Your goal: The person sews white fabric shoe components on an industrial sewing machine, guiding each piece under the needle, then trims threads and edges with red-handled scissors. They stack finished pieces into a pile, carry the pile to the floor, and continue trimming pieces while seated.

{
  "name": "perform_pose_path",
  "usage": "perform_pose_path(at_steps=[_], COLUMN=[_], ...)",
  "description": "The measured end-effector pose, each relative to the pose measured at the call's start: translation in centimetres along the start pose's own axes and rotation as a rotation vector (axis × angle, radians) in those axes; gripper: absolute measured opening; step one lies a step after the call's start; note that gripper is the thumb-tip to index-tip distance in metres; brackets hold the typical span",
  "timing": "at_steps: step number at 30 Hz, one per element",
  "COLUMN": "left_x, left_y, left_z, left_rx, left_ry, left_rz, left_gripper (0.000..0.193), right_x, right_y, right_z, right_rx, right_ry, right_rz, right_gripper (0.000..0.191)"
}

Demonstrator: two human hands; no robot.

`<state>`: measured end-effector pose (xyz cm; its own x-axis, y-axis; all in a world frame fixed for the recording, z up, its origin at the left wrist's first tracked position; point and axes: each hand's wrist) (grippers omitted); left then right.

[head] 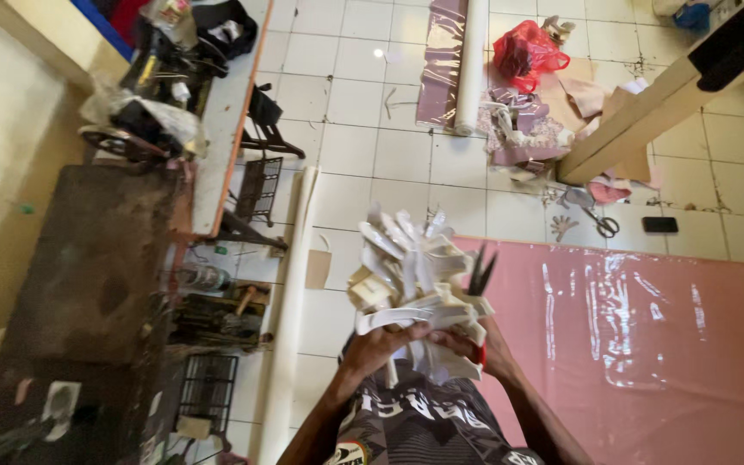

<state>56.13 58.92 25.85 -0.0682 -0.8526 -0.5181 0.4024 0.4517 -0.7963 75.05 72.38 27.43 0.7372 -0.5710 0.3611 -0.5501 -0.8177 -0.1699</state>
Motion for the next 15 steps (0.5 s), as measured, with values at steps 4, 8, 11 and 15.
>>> perform_pose_path(at_steps=[4, 8, 11, 15], left_x=[-6.0, -12.1, -18.9, -29.5], left_y=[2.9, 4.5, 4.8, 2.4], left_z=[-6.1, -15.1, -22.7, -32.1], left_rx=[0.985, 1.021, 1.118, 1.2], left_ry=[-0.831, -0.894, -0.885, -0.777], left_rz=[0.075, 0.088, 0.115, 0.055], left_gripper=[0.036, 0.036, 0.038, 0.044], right_x=[-9.1, -20.3, -28.8, -38.5], right_y=[-5.5, -7.6, -9.6, -13.2], right_z=[-4.5, -7.5, -10.7, -15.7], right_rx=[-0.006, 0.024, -0.004, -0.158], right_ry=[-0.12, -0.245, -0.175, -0.084], right_rz=[-0.08, -0.087, -0.072, -0.031], right_gripper=[0.045, 0.045, 0.043, 0.047])
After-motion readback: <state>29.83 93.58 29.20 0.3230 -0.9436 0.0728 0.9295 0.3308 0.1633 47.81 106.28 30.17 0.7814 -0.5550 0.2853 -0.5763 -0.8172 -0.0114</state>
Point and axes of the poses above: each hand's wrist, its own x-axis away from the middle knuckle, its own y-axis out of the palm, z = x × y, and after that the axes turned 4 degrees about y, right-handed
